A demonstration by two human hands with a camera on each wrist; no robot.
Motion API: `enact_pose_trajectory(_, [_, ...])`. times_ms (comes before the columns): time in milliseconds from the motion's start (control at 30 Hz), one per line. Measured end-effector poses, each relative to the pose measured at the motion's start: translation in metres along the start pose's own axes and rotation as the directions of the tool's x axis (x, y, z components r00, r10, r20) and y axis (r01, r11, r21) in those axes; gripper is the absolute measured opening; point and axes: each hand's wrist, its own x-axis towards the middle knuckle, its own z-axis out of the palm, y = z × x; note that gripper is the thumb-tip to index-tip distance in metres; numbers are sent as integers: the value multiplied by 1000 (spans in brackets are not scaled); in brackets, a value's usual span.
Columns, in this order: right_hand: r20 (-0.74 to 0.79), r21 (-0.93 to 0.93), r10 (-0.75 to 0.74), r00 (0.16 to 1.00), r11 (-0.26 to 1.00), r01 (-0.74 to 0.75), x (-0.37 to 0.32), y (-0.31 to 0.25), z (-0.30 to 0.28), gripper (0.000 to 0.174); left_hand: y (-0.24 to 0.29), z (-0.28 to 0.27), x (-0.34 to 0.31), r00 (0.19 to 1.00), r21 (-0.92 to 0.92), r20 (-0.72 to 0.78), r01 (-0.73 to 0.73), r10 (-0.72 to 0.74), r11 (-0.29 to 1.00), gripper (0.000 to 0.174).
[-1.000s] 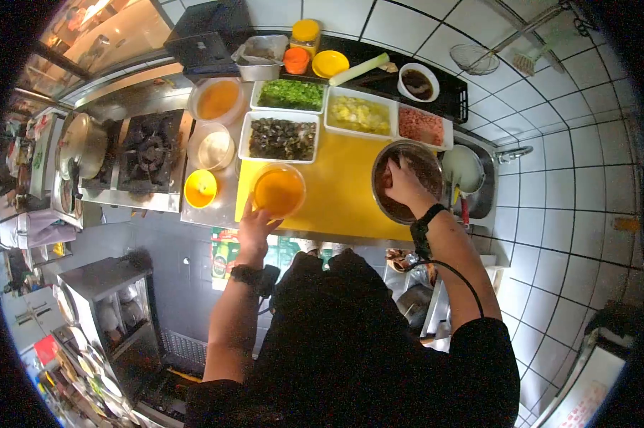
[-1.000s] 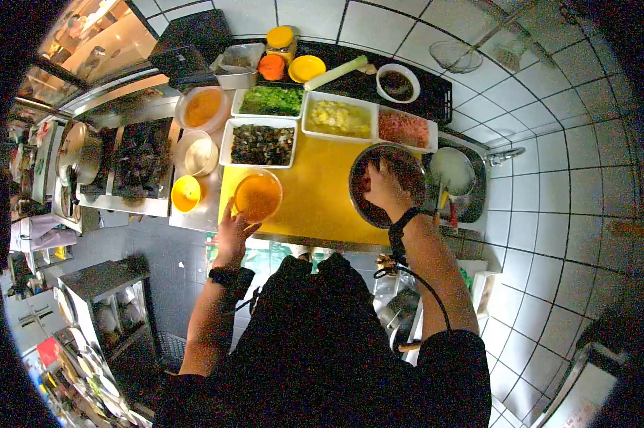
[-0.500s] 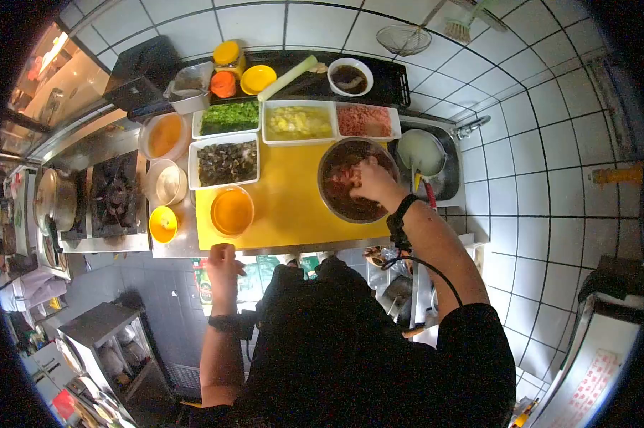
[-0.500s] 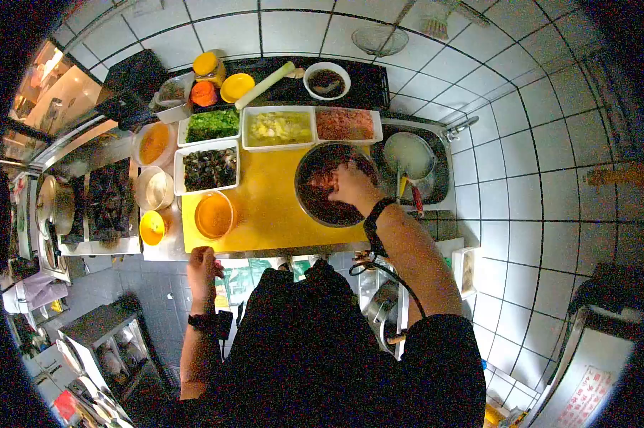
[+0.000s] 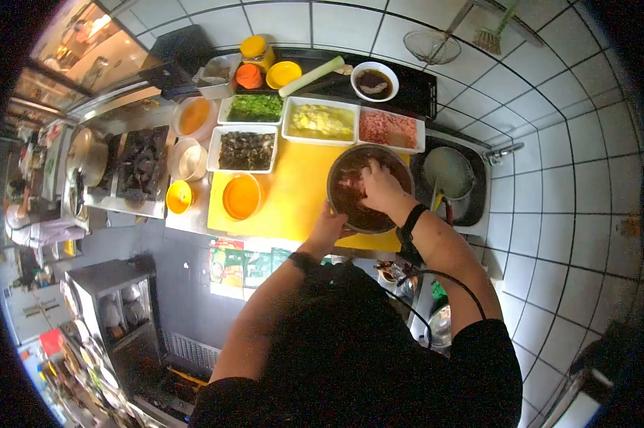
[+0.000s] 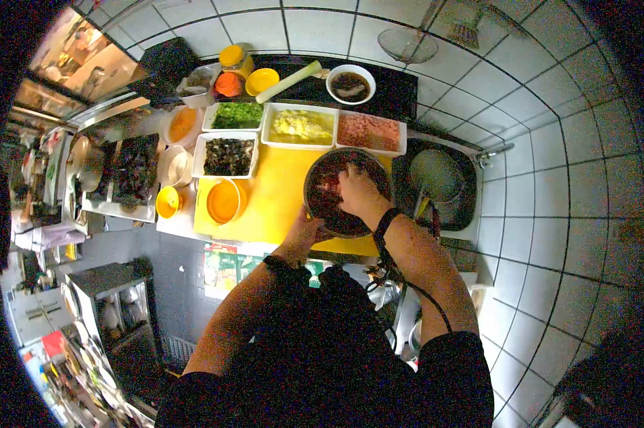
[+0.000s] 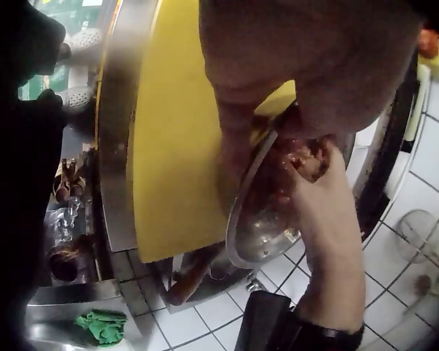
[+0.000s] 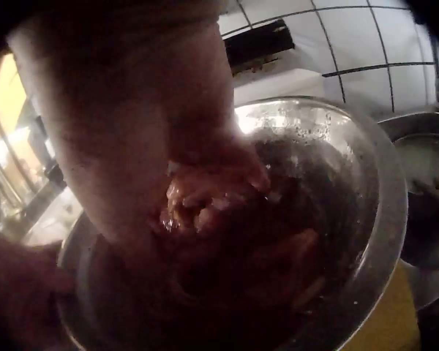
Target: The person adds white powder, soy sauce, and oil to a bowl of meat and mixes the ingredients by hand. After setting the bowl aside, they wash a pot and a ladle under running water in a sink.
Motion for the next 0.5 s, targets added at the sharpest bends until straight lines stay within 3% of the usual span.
enact_pose_trajectory(33, [4,77,-136,991,988,135,-2,-3,2,55,-2,1,1,1000,27,-20,-19,20,999,60])
enact_pose_trajectory(67, [1,86,-154,988,984,153,2,-1,9,55,-4,2,1,999,54,-38,-36,38,998,61])
enact_pose_trajectory(133, [117,-247,-384,916,882,402,7,7,30,53,-3,5,-4,994,54,-80,-72,76,996,60])
enact_pose_trajectory(167, [63,-210,-429,901,877,432,11,11,27,36,-1,7,-4,992,98,-101,-64,74,993,59])
enact_pose_trajectory(200, [62,-209,-440,896,872,443,16,16,21,36,0,8,-5,990,138,-122,-56,73,989,59])
enact_pose_trajectory(267, [205,93,-403,892,915,392,26,28,12,16,-1,11,-6,986,109,-141,-73,88,991,59])
enact_pose_trajectory(300, [142,366,-286,948,905,218,26,29,12,13,-3,12,-7,983,81,-154,-84,96,993,60])
enact_pose_trajectory(333, [149,363,-293,945,905,223,27,31,13,13,-4,11,-8,982,73,-160,-87,98,994,60])
enact_pose_trajectory(400, [183,132,-280,942,957,259,25,21,1,25,-2,8,-14,974,117,-164,-139,157,983,61])
enact_pose_trajectory(433, [189,131,-286,939,956,264,23,14,-6,25,1,5,-16,973,111,-170,-140,158,984,61])
enact_pose_trajectory(500, [368,38,-130,921,991,125,21,-4,-21,44,9,-3,-21,968,224,-194,-114,159,968,61])
